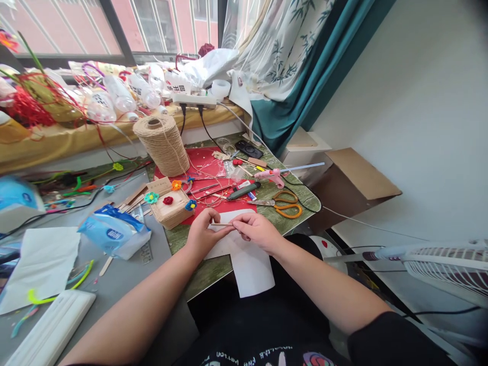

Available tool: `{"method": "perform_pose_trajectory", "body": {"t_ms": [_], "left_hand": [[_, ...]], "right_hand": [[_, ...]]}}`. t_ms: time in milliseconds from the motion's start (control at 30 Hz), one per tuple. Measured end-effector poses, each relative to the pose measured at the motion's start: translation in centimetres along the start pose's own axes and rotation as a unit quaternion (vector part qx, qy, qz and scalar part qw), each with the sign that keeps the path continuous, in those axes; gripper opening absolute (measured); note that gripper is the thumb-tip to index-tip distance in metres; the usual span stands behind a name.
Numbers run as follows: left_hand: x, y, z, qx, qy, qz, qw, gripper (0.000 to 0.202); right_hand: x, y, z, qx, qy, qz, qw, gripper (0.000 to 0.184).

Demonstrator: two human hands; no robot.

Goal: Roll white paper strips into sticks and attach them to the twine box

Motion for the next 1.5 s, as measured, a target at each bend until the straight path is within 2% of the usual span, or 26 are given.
{"method": "perform_pose_trajectory", "body": {"t_ms": [167,267,400,533,767,1300,1500], "left_hand": [[0.1,-0.9,-0.3,0.035,0.0,0.043,0.998,0.043],[-0.3,-0.9,-0.3,0.036,-0.008,0.038,0.999,0.029],[-1.0,-0.8,-0.3,0.035,-0.026,0.027,0.999,0.018],[-0.6,-0.3,-0.1,0.015,-0.003,0.02,1.0,0.019],[-0.2,0.0,-0.1,0.005,0.008,0.011,1.0,0.019],[-0.3,-0.3,-0.3,0.009,0.005,0.029,1.0,0.023],[-0.4,-0.7,-0.3,0.027,-0.001,0.029,0.999,0.023]], "right_hand": [[0.5,0.8,0.0,-0.027,0.021,-0.036,0.999,0.028],[0.5,1.3,0.2,-0.054,0.02,-0.036,0.998,0.027],[0.0,1.5,0.4,-0.086,-0.003,0.05,0.995,0.029],[-0.4,1.5,0.4,-0.111,-0.008,0.128,0.986,0.028],[-0.7,1.1,0.2,-0.097,0.016,0.093,0.991,0.029],[-0.7,0.8,0.2,-0.098,0.023,0.092,0.991,0.03],[-0.6,1.1,-0.1,-0.1,0.029,0.093,0.99,0.034]]}}
Point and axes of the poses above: each hand's wrist, its own z-axis towards the middle knuckle, its own y-axis out of the back of the hand, x = y × z, the point moved 10 cm from there along z, towards the middle knuckle, and after that the axes turned 13 degrees about y, right-handed, at the moved point
